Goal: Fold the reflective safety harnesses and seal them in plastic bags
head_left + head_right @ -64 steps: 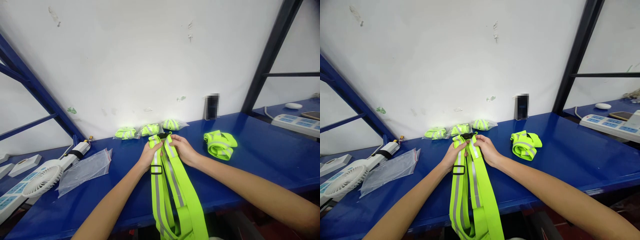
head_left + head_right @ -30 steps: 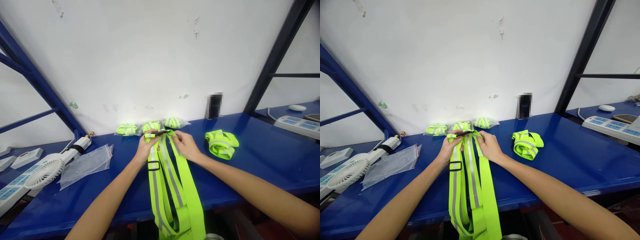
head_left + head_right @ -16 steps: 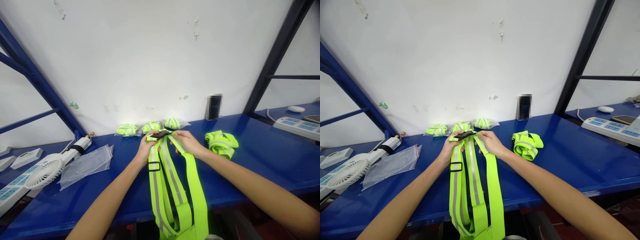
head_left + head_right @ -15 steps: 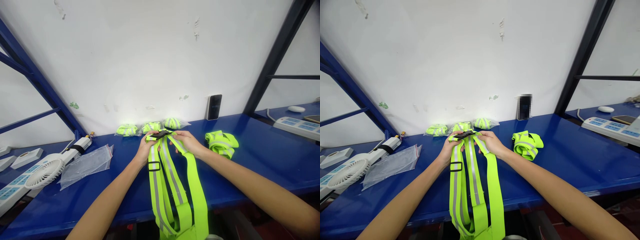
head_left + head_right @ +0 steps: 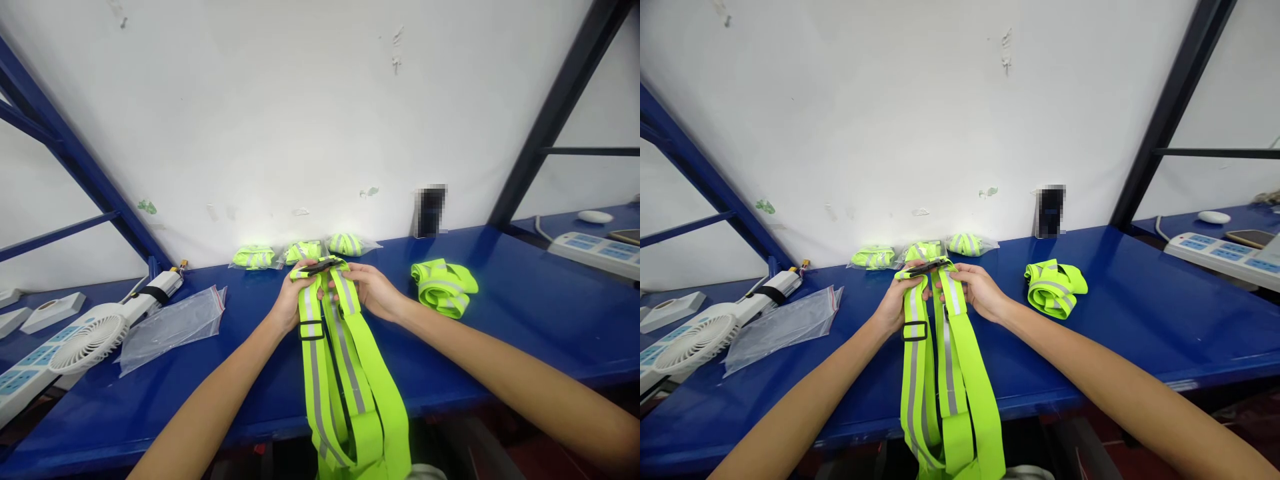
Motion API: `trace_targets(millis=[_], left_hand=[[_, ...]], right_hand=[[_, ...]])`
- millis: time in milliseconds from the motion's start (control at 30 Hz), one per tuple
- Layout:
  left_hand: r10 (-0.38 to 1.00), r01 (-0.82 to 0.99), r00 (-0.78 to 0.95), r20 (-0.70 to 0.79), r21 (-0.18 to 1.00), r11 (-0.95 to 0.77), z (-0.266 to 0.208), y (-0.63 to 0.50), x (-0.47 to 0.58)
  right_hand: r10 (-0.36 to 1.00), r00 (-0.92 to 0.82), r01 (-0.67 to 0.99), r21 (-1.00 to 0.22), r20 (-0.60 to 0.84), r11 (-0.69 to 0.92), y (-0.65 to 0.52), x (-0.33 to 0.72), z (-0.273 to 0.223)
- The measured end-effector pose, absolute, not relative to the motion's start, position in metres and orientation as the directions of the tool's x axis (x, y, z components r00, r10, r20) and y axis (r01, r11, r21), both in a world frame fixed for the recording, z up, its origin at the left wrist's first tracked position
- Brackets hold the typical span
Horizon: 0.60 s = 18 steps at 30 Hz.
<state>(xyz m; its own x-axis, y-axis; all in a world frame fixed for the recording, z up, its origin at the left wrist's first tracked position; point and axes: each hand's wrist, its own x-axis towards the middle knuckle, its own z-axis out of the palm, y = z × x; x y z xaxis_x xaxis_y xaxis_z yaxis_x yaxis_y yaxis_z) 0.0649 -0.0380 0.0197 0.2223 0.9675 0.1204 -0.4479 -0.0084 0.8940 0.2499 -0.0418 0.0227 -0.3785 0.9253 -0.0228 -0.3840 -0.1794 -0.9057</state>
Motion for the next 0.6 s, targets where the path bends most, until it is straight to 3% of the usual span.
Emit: trace_targets(millis=[167,333,600], left_hand=[[0.967,-0.470,0.209,0.144,0.882,-0.030,0.0212,-0.0368,0.0636],[0.972,-0.487,0.198,0.129,0.873,-0.017,0.0220,-0.0349,0.0597],[0.967,-0.495,0.229,0.112,0.869,0.017,0.0267,-0.0388,0.0598]], right_hand=[[0.918,-0.396,-0.428,-0.889,0.021,-0.164,-0.0450,0.2492,0.0226],[0.869,-0.494,-0.523,-0.788,-0.029,-0.324,-0.0474,0.2518,0.0278],[0.875,-0.485,-0.382,-0.900,0.004,-0.208,-0.0432,0.2507,0.0261]])
